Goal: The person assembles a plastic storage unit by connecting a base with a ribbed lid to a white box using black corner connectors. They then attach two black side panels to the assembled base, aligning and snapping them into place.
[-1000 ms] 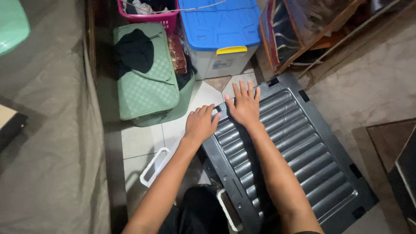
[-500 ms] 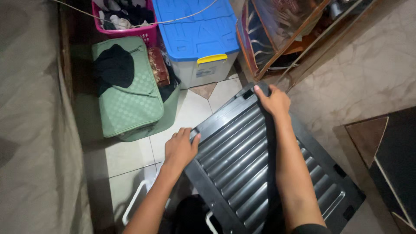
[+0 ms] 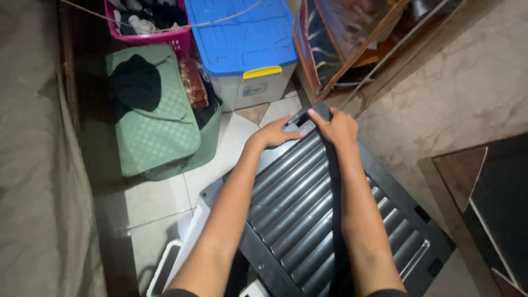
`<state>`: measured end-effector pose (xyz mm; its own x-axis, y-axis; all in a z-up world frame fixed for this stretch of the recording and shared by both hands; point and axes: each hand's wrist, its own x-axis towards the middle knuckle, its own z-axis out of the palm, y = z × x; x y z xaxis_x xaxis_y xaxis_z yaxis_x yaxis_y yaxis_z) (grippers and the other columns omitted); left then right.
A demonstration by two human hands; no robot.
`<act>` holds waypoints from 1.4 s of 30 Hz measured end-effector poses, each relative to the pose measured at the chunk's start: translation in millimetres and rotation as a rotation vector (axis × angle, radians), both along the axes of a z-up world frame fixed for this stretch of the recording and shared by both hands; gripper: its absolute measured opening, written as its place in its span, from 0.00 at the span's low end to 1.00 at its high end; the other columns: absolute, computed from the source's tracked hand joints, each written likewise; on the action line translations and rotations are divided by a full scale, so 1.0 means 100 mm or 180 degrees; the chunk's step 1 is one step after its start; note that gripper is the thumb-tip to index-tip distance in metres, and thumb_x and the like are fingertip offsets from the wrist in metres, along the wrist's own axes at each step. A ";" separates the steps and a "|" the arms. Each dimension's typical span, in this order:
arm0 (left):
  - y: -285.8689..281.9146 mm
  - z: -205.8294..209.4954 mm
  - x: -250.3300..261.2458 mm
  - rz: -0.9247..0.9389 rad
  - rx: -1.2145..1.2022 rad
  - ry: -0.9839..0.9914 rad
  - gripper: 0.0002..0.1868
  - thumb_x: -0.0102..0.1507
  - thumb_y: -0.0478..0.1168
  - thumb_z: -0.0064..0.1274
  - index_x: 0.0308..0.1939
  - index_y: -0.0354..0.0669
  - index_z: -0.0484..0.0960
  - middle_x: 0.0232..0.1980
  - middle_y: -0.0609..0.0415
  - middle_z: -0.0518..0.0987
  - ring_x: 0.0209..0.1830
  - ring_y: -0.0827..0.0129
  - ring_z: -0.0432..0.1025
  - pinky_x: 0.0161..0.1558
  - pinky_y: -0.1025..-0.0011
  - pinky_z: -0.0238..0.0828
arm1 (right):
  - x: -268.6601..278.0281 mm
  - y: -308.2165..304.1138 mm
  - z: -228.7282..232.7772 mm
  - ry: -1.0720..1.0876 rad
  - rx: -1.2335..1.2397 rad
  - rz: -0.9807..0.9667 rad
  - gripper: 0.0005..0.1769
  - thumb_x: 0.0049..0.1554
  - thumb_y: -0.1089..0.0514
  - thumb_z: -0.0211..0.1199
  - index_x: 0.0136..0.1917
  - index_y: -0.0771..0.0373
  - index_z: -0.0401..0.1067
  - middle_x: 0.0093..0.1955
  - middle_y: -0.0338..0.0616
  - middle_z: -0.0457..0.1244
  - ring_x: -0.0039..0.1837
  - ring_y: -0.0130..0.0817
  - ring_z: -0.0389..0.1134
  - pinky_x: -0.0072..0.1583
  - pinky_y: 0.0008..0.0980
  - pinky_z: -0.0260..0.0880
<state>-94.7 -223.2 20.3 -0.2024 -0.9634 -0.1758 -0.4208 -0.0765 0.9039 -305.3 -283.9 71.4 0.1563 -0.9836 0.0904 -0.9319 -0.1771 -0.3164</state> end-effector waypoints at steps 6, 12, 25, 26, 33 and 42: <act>-0.21 -0.24 0.12 -0.0082 0.0267 0.0212 0.54 0.54 0.67 0.62 0.76 0.41 0.63 0.72 0.42 0.72 0.70 0.59 0.68 0.68 0.67 0.60 | 0.08 -0.05 0.00 -0.0224 -0.0095 0.0115 0.43 0.53 0.19 0.58 0.55 0.60 0.80 0.48 0.62 0.70 0.55 0.61 0.71 0.57 0.53 0.70; -0.22 -0.15 0.16 -0.0084 0.0339 0.0150 0.53 0.55 0.68 0.60 0.76 0.43 0.63 0.72 0.41 0.71 0.71 0.57 0.67 0.69 0.67 0.60 | 0.14 -0.11 0.06 -0.0206 0.0211 0.0097 0.46 0.52 0.18 0.57 0.58 0.61 0.78 0.50 0.63 0.70 0.56 0.60 0.71 0.58 0.52 0.69; -0.15 0.07 0.08 0.0242 0.0132 -0.1189 0.42 0.63 0.70 0.49 0.70 0.46 0.71 0.65 0.39 0.76 0.67 0.48 0.70 0.66 0.57 0.64 | 0.16 -0.32 -0.12 -0.0187 0.0491 -0.0032 0.44 0.58 0.20 0.50 0.53 0.62 0.81 0.50 0.67 0.69 0.58 0.63 0.70 0.62 0.53 0.67; -0.12 0.11 0.04 0.0326 0.0258 -0.1270 0.40 0.63 0.69 0.47 0.70 0.47 0.71 0.65 0.40 0.76 0.66 0.48 0.70 0.65 0.55 0.64 | 0.11 -0.34 -0.16 -0.0209 0.0521 0.0003 0.43 0.59 0.21 0.48 0.53 0.61 0.82 0.51 0.68 0.69 0.58 0.64 0.70 0.62 0.53 0.67; 0.07 0.26 -0.06 0.0437 0.0416 -0.1405 0.37 0.64 0.69 0.41 0.68 0.52 0.73 0.64 0.44 0.78 0.66 0.48 0.71 0.65 0.52 0.64 | -0.93 -0.36 -0.42 -0.0117 0.1734 0.0163 0.50 0.67 0.23 0.42 0.50 0.73 0.82 0.49 0.67 0.71 0.56 0.55 0.73 0.64 0.43 0.67; -0.42 0.04 -0.24 0.0331 0.0251 -0.1421 0.44 0.61 0.71 0.43 0.74 0.50 0.67 0.64 0.38 0.76 0.68 0.46 0.69 0.67 0.54 0.62 | -1.07 -0.29 -0.54 -0.0911 0.1599 0.0239 0.43 0.64 0.28 0.42 0.51 0.70 0.79 0.48 0.65 0.72 0.57 0.53 0.74 0.64 0.43 0.67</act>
